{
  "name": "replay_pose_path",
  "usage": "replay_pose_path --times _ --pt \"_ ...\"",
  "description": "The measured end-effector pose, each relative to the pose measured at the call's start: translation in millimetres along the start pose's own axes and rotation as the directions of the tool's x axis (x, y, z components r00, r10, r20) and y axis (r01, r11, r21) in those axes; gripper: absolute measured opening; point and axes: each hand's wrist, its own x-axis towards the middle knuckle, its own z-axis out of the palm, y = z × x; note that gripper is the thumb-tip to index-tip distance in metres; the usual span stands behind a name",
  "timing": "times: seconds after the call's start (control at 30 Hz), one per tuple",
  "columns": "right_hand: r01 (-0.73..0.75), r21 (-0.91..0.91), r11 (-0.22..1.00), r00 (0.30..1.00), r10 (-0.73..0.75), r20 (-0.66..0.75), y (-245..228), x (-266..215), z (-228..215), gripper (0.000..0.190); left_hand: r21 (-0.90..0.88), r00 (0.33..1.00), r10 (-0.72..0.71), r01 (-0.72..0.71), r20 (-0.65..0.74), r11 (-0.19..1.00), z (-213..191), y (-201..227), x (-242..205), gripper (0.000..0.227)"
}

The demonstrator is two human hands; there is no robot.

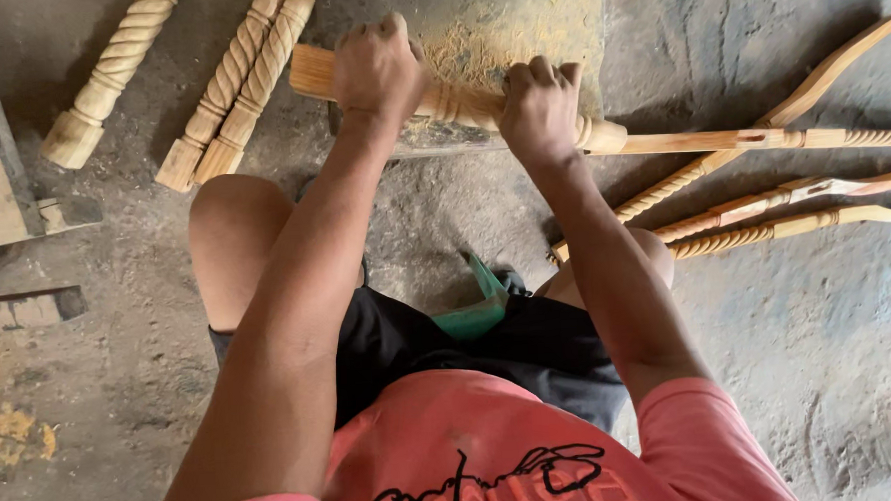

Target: The person sands carved wooden furniture legs by hand using a piece of sandpaper.

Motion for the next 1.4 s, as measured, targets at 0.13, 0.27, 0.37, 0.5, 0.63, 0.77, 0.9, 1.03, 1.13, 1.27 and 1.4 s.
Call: replay_pose_path --times 0.13,0.27,0.37,0.5,0.63,0.77,0.9,1.03,1.13,1.27,1.4 --pt "0.033 -0.098 0.995 0.959 -0.059 -0.277 -15.4 -51.7 -30.3 0.009 0.001 0.998 -0.02 0.02 0.055 1.0 -3.5 1.7 2.3 0.015" --pt "-0.179 -0.073 0.981 0.978 0.169 -0.125 -3.2 -84.0 -40.5 0.009 0.047 1.0 0.008 -0.009 0.028 0.999 -3.7 3.0 5.1 0.019" --pt "-0.205 0.143 0.968 0.936 0.237 -0.262 0.2 -92.2 -50.8 0.002 0.072 0.999 0.003 0.0 -0.036 0.997 -10.6 1.4 9.8 0.016" --pt "-0.065 0.258 0.964 0.964 0.128 -0.232 -7.4 -55.4 -44.5 0.005 0.028 0.997 0.013 -0.011 -0.081 1.0 -14.7 6.7 5.1 0.015" --pt "0.003 0.0 1.0 0.946 -0.003 -0.323 -16.3 -52.1 -47.9 0.002 0.054 0.989 0.054 -0.047 -0.14 0.997 -12.5 4.4 2.8 0.014" --pt "-0.025 -0.095 0.995 0.973 0.003 -0.229 10.8 -12.5 -1.2 0.019 0.05 0.999 0.029 -0.027 -0.03 0.998 2.6 -1.7 6.8 0.016" --pt "0.132 0.018 0.991 0.985 -0.13 -0.111 19.3 35.4 26.9 0.018 0.037 0.996 0.045 -0.042 -0.076 0.998 12.0 -8.5 6.0 0.013" --pt "0.204 -0.079 0.976 0.967 -0.214 -0.141 15.8 13.9 9.8 0.02 -0.007 0.998 -0.049 0.05 0.04 0.999 7.5 -4.6 1.9 0.018" --pt "0.192 -0.147 0.97 0.947 -0.223 -0.23 21.7 -41.1 -28.2 0.018 0.021 0.997 -0.039 0.038 0.06 0.999 -2.7 1.3 2.8 0.019" --pt "0.017 -0.023 1.0 0.969 -0.022 -0.245 38.4 -80.2 -63.0 0.013 0.108 0.999 0.022 -0.019 -0.027 0.994 -12.8 4.8 5.7 0.017" --pt "-0.052 0.114 0.992 0.97 0.078 -0.232 40.6 -66.2 -32.9 0.012 0.122 0.994 0.05 -0.038 -0.094 0.992 -6.5 3.1 0.8 0.015"
